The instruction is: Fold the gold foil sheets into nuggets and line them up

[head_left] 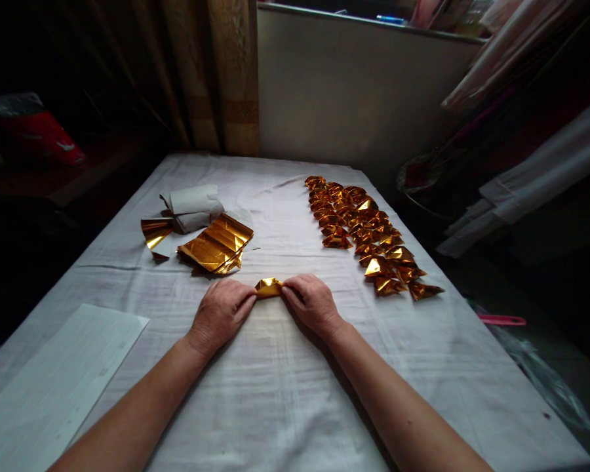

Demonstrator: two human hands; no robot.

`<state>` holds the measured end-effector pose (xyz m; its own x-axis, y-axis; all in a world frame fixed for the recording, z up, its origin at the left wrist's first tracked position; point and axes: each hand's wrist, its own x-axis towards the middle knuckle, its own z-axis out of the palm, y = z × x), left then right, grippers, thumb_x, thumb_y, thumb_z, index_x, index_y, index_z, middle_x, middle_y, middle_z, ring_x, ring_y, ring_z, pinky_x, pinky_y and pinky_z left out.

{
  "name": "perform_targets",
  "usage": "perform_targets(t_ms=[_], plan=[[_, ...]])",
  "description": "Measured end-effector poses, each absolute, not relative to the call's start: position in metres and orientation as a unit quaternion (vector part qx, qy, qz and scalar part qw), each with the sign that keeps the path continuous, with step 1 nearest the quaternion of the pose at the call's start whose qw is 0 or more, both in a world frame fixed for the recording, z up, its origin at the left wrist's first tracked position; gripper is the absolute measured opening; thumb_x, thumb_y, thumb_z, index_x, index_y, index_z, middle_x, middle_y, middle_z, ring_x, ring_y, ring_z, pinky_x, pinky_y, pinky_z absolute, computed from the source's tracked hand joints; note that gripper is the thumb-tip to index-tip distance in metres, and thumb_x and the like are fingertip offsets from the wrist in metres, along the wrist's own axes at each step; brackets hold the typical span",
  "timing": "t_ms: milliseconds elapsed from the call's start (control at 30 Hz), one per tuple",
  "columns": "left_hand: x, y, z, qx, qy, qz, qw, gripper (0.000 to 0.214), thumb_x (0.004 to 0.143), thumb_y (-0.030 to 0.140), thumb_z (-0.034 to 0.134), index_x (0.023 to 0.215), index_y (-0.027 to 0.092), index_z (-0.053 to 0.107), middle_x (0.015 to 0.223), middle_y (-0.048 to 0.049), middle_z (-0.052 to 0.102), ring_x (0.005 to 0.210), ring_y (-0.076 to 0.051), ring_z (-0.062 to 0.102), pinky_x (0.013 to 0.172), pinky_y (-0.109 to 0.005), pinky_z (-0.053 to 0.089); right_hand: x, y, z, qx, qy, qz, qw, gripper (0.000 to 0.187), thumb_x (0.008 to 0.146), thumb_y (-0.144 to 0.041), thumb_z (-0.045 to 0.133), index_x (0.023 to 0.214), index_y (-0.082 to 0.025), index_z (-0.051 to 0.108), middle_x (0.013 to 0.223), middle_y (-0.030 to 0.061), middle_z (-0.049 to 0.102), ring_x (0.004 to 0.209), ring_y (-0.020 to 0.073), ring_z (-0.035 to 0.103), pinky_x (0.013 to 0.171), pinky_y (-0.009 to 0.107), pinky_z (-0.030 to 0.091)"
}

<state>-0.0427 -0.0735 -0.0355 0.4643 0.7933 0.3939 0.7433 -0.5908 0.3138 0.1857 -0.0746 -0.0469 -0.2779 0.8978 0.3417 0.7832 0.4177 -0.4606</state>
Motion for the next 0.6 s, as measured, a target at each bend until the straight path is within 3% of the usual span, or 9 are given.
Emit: perform_targets(t_ms=[367, 500, 600], plan=[[-0.035, -0.071, -0.040, 0.833, 0.495, 0.245, 0.029, 0.019, 0.094, 0.025, 0.051, 0.106, 0.020, 0.064, 0.097, -0.0065, 0.070, 0.090, -0.023, 0.060, 0.082, -0.038, 0.044, 0.174, -0.067, -0.045, -0.591, -0.774, 0.056, 0.221, 0.016, 0.095, -0.033, 0.058, 0.085, -0.023, 0.066, 0.083, 0.0040, 0.067, 0.078, 0.0195, 0.059, 0.068, 0.030, 0.039], [-0.035, -0.073, -0.039, 0.847, 0.479, 0.228, 0.024, 0.026, 0.095, 0.025, 0.052, 0.117, 0.028, 0.066, 0.096, -0.0043, 0.065, 0.087, -0.022, 0.056, 0.078, -0.036, 0.042, 0.171, -0.067, -0.046, -0.595, -0.771, 0.037, 0.225, 0.013, 0.094, -0.030, 0.059, 0.084, -0.023, 0.065, 0.082, 0.0040, 0.066, 0.077, 0.0199, 0.058, 0.068, 0.030, 0.038], [-0.034, -0.073, -0.038, 0.855, 0.467, 0.223, 0.017, 0.025, 0.094, 0.026, 0.056, 0.113, 0.033, 0.069, 0.095, -0.0035, 0.063, 0.087, -0.021, 0.054, 0.077, -0.035, 0.042, 0.170, -0.067, -0.047, -0.602, -0.766, 0.029, 0.223, 0.012, 0.093, -0.027, 0.058, 0.084, -0.023, 0.065, 0.081, 0.0047, 0.066, 0.077, 0.0203, 0.058, 0.068, 0.030, 0.039]])
